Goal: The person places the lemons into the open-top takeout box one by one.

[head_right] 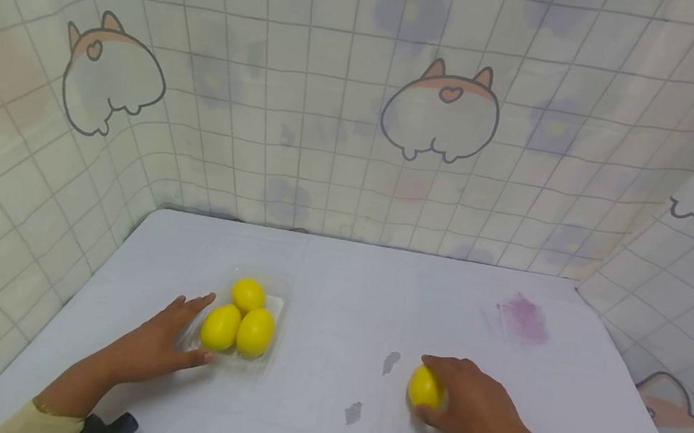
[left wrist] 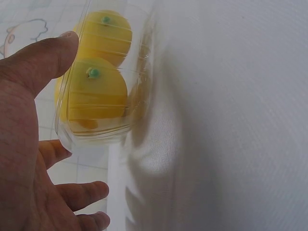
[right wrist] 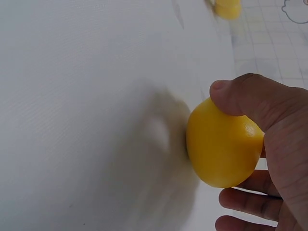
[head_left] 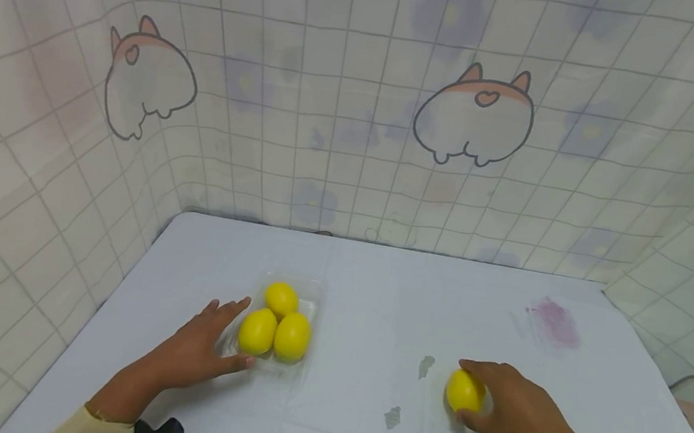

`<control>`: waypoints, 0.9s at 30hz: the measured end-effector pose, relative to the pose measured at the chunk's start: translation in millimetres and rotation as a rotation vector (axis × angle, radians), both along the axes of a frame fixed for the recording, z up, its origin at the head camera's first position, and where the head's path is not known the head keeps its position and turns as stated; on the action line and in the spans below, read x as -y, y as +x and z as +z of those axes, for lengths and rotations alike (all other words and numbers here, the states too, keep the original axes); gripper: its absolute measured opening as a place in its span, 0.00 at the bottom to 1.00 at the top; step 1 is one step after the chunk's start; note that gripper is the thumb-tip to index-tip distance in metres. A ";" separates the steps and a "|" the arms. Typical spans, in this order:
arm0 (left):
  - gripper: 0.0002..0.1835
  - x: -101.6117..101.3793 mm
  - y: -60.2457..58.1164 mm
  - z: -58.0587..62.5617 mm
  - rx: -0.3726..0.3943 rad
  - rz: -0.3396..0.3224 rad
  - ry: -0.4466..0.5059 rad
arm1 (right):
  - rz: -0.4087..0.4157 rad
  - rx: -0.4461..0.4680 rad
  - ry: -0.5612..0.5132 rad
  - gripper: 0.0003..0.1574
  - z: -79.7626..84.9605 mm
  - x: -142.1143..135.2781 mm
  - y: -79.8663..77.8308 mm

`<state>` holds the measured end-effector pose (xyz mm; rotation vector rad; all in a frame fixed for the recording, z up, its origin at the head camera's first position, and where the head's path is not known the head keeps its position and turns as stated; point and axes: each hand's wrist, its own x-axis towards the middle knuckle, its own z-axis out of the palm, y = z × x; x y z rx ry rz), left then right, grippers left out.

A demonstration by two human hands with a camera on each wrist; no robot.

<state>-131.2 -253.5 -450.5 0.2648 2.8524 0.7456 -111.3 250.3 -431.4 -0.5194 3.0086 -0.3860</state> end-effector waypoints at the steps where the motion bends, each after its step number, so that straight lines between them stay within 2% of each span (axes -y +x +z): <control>1: 0.57 0.0 -0.2 -0.2 0.000 -0.001 -0.001 | 0.003 -0.007 0.000 0.46 0.0 1.0 -0.7; 8: 0.57 0.0 -0.3 -0.2 0.007 0.004 0.006 | 0.042 -0.052 -0.012 0.45 2.0 9.0 -7.5; 27: 0.56 -0.2 0.3 2.0 -0.006 -0.004 0.019 | 0.101 -0.151 -0.078 0.46 7.8 39.0 -37.8</control>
